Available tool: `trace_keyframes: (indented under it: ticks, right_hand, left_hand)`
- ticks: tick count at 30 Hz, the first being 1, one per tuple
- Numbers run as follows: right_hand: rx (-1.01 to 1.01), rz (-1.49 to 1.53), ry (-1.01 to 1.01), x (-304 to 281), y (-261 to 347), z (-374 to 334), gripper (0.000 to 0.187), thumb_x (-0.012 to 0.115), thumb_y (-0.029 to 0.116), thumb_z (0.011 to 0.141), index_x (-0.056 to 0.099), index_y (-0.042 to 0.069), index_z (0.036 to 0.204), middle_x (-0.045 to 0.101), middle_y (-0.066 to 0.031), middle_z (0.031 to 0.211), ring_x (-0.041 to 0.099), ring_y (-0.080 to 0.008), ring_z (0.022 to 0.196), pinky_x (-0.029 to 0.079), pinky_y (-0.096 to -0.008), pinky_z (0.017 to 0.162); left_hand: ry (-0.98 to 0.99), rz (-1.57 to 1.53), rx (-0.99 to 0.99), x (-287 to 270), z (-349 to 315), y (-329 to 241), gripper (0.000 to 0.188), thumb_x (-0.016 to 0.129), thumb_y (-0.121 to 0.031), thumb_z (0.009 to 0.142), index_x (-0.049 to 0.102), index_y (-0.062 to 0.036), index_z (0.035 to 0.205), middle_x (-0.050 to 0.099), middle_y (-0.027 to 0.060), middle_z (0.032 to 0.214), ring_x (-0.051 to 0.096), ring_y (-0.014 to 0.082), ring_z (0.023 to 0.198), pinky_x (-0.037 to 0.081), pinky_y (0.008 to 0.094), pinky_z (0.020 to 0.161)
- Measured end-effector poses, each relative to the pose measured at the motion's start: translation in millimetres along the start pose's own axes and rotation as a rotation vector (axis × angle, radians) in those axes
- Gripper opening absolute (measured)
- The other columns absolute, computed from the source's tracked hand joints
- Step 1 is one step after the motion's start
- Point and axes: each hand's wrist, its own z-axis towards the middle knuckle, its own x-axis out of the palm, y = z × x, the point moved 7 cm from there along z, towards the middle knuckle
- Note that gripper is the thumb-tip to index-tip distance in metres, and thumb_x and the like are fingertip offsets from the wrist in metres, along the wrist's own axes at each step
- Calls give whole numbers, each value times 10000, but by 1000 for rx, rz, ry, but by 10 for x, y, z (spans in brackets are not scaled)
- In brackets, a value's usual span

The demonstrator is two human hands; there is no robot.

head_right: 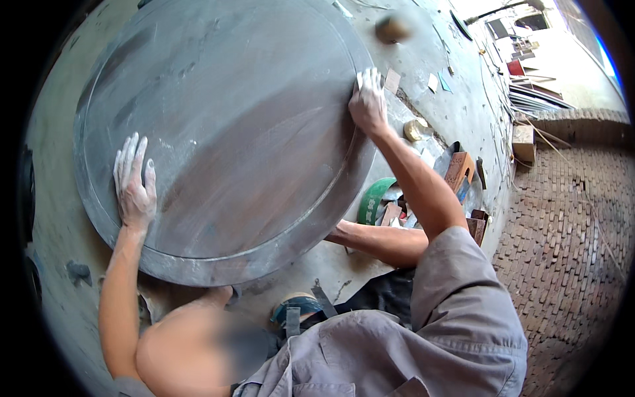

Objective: The person sits on the floor and wipes the surface of a large round metal object using a white cloth. The person repeatedly rubs the surface in circular and linear motions, occasionally adjusting the cloth and repositioning their hands to reach different areas of the object.

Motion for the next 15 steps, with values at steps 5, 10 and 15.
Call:
trace_keyframes:
  ticks: [5,10,15]
  right_hand:
    - [-98,91,-23,85,-134,53,294,469,106,1002,587,-93,1184,550,-362,1315,506,-526,1264,403,-550,1103]
    - [134,147,178,131,-169,190,343,434,133,1014,575,-106,1216,546,-365,1309,500,-523,1261,388,-563,1103]
    - [75,287,59,-305,27,-632,459,429,101,1022,493,-150,1400,422,-386,1517,396,-504,1445,275,-505,1243]
  left_hand:
    - [-27,7,30,41,-22,52,432,521,-163,1050,559,-65,1469,520,147,1538,440,324,1465,304,483,1243]
    - [-28,101,35,13,-88,106,423,497,-236,1081,561,-108,1479,534,111,1536,445,296,1467,300,463,1258]
    - [-73,98,72,216,-114,163,417,484,-273,1092,566,-154,1483,531,99,1543,455,280,1463,310,449,1256]
